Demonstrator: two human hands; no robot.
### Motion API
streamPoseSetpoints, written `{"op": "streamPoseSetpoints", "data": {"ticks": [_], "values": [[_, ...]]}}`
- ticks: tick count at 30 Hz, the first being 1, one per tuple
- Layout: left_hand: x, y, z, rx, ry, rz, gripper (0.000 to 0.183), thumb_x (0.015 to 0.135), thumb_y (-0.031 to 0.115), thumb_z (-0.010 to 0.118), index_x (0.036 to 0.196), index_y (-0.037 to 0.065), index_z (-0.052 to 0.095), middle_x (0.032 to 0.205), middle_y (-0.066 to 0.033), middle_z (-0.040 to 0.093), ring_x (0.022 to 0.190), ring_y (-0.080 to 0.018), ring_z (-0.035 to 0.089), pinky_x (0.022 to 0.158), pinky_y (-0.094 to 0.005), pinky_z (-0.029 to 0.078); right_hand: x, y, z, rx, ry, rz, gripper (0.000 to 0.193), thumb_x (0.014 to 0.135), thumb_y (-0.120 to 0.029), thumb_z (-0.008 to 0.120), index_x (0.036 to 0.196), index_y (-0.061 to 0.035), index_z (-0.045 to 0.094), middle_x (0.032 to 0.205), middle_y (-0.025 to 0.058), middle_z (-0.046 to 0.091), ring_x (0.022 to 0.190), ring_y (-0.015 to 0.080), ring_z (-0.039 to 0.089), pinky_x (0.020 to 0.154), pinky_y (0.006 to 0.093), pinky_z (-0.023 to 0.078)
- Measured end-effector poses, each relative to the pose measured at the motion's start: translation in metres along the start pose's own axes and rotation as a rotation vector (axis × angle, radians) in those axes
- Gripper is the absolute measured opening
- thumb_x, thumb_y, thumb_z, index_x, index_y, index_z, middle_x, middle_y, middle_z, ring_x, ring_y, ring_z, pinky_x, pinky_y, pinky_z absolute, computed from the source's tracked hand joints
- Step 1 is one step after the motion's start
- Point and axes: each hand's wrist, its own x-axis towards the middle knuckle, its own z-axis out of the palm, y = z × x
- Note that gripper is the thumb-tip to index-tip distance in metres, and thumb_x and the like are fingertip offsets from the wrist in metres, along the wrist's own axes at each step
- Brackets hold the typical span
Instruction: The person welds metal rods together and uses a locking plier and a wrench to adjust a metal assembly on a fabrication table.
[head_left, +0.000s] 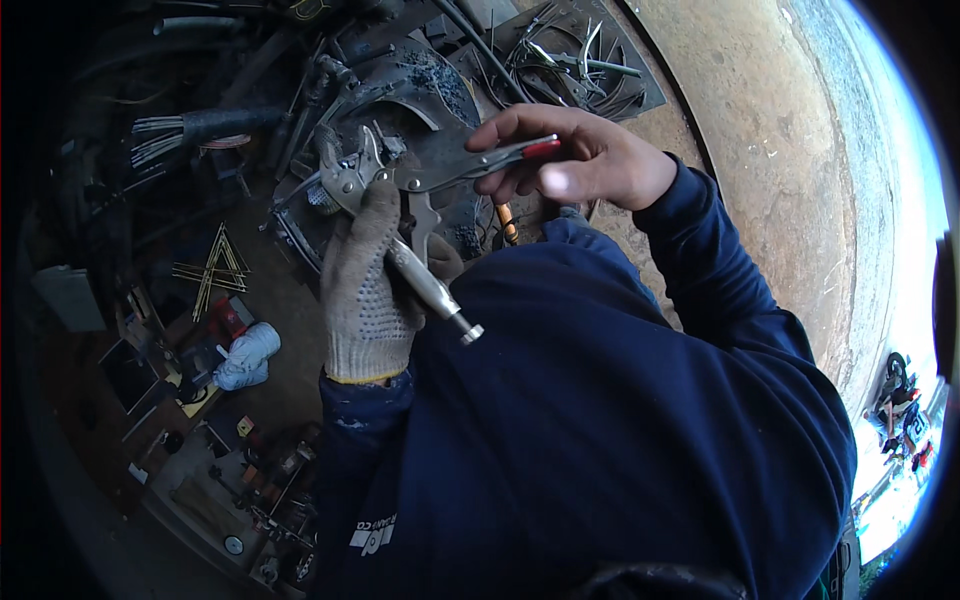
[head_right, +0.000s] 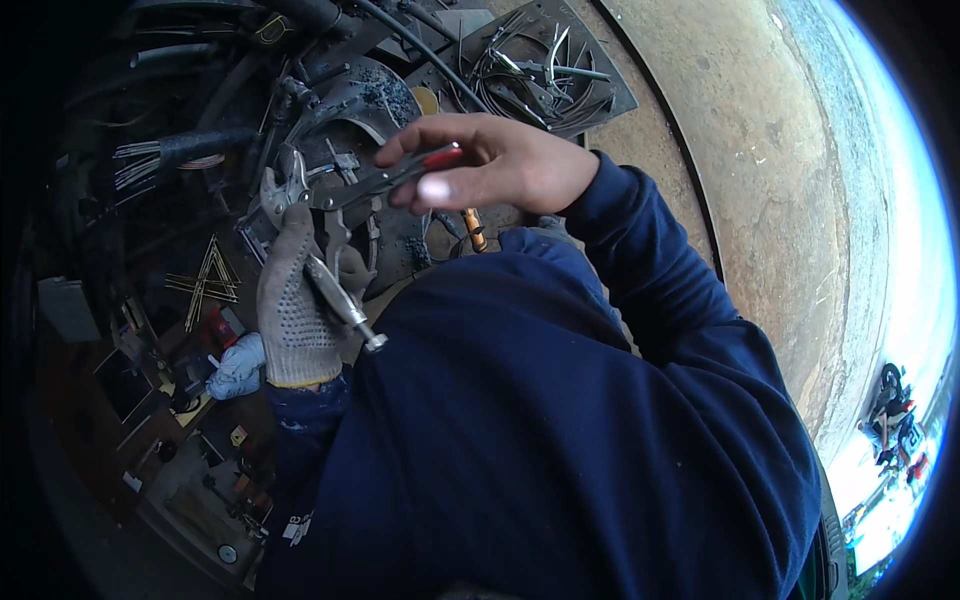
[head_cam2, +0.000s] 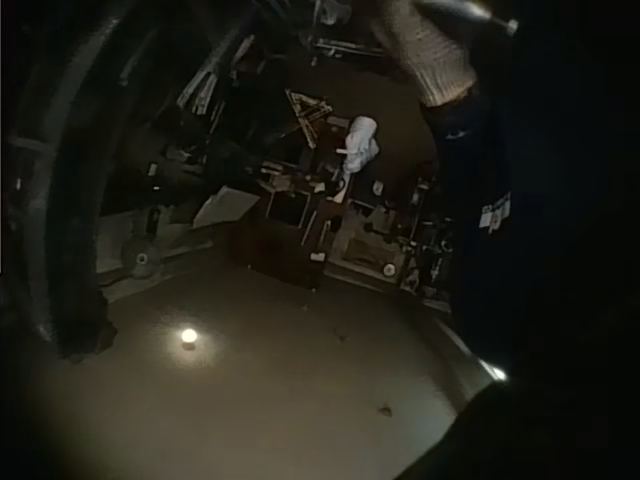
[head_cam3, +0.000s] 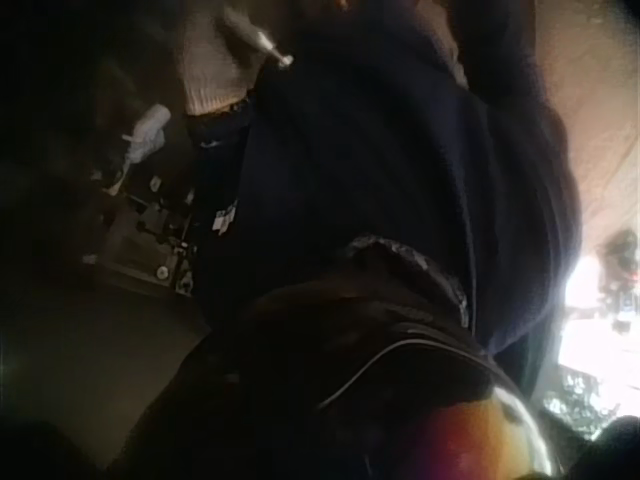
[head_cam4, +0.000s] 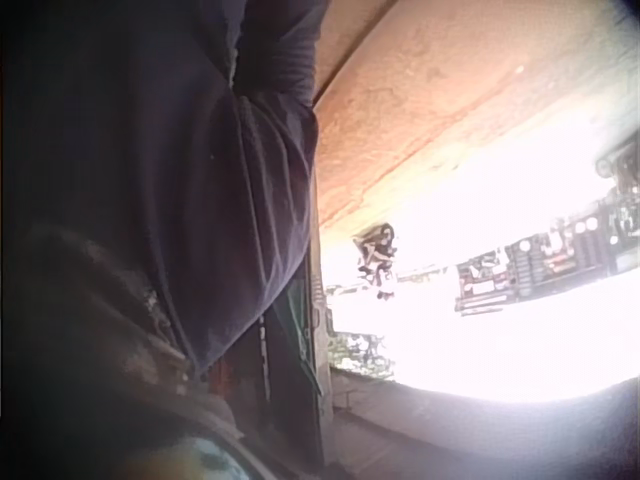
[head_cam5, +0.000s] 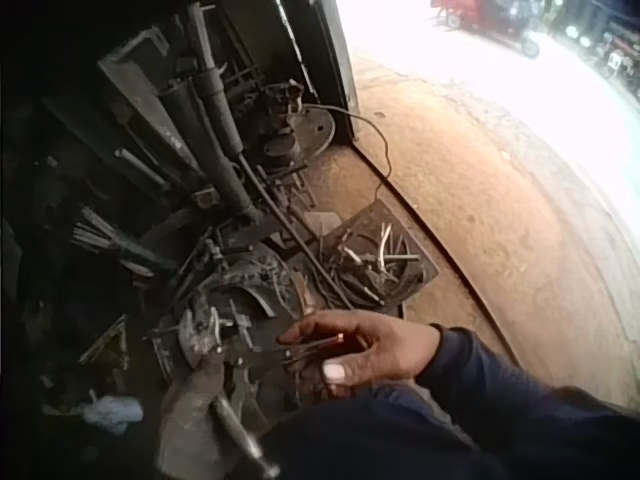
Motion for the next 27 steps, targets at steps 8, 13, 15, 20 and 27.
{"op": "streamPoseSetpoints", "data": {"ticks": [8, 13, 15, 20, 27], "values": [[0.038, -0.016, 0.001, 0.632, -0.243, 0.333, 0.058, 0.093, 0.049, 0.067, 0.112, -0.005, 0.059, 0.091, -0.0072, 0.065, 0.08, -0.013, 0.063, 0.066, -0.0296, 0.05, 0.019, -0.006, -0.01, -0.666, -0.025, 0.139, 0.055, 0.098, -0.048, 0.056, 0.113, 0.0033, 0.066, 0.093, 0.0195, 0.07, 0.085, 0.0253, 0.069, 0.078, 0.0372, 0.054], [0.032, -0.019, -0.04, 0.655, -0.027, 0.502, 0.051, 0.093, 0.036, 0.069, 0.125, -0.002, 0.057, 0.099, -0.0129, 0.068, 0.083, -0.019, 0.068, 0.074, -0.0348, 0.057, -0.025, 0.047, -0.066, -0.753, 0.39, 0.333, 0.043, 0.101, -0.038, 0.056, 0.109, 0.003, 0.067, 0.084, 0.0086, 0.067, 0.079, 0.0142, 0.06, 0.076, 0.0303, 0.049], [0.027, -0.02, -0.068, 0.971, 0.197, 0.712, 0.05, 0.092, 0.032, 0.069, 0.128, -0.001, 0.056, 0.105, -0.0152, 0.068, 0.087, -0.0218, 0.068, 0.077, -0.0364, 0.058, -0.044, 0.07, -0.098, -0.837, 0.672, 0.451, 0.04, 0.102, -0.037, 0.053, 0.109, -0.0011, 0.07, 0.098, 0.0182, 0.072, 0.092, 0.0261, 0.07, 0.083, 0.0366, 0.051], [0.021, -0.039, -0.109, 1.442, 0.576, 0.891, 0.059, 0.092, 0.032, 0.068, 0.137, 0.001, 0.049, 0.131, -0.0237, 0.055, 0.111, -0.0361, 0.06, 0.09, -0.0446, 0.054, -0.079, 0.15, -0.231, -1.258, 0.85, 0.878, 0.053, 0.097, -0.052, 0.051, 0.101, -0.0026, 0.07, 0.101, 0.0255, 0.069, 0.099, 0.0432, 0.065, 0.086, 0.0489, 0.05], [0.048, -0.078, -0.116, 1.171, 0.642, 0.714, 0.068, 0.094, 0.047, 0.057, 0.143, 0.002, 0.041, 0.135, -0.0272, 0.048, 0.124, -0.0452, 0.047, 0.103, -0.0523, 0.043, -0.004, 0.157, -0.293, -1.367, 0.351, 0.989, 0.054, 0.092, -0.055, 0.058, 0.102, -0.0041, 0.072, 0.102, 0.0205, 0.071, 0.1, 0.0377, 0.066, 0.086, 0.0468, 0.05]]}}
